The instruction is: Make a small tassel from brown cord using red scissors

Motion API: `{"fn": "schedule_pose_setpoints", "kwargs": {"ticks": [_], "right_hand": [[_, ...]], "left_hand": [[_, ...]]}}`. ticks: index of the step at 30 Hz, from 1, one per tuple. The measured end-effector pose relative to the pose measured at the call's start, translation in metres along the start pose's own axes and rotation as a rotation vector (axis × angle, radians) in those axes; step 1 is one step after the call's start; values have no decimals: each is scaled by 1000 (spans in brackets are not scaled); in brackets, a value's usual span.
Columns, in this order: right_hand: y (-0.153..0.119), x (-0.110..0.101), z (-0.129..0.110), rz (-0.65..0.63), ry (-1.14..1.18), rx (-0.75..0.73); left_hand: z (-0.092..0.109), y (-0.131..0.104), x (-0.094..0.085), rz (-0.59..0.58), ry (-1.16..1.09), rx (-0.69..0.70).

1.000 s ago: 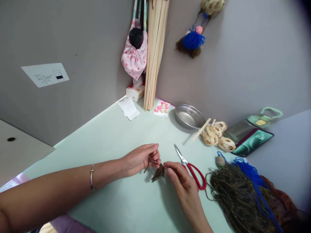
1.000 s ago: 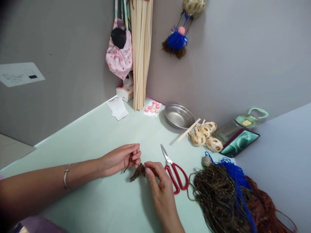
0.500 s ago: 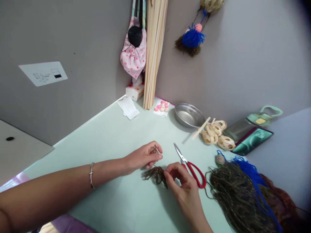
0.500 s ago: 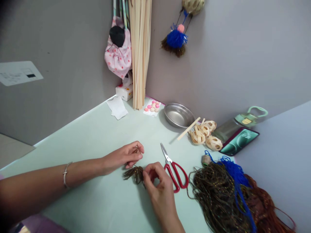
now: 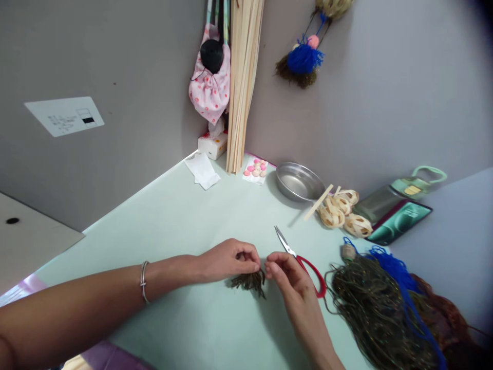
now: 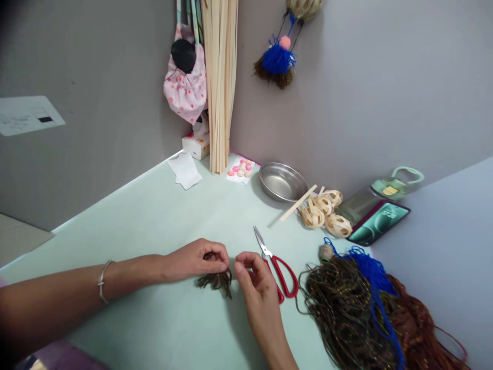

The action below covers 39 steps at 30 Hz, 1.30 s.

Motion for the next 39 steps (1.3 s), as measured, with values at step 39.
{"fn": "schedule_pose_setpoints", "kwargs": {"ticks": [39], "right_hand": [[3,4,9,31,132,44]], "left_hand": [[-1,-3,4,36,-256,-11]]}}
Point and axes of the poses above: each hand's wrist, its own y-axis towards the middle knuckle, its own x-axis out of the palm, z = x × y, the point moved 7 cm from there along y, towards the middle knuckle, and after that the axes turned 15 degrees about -x, right-handed, at the moved point
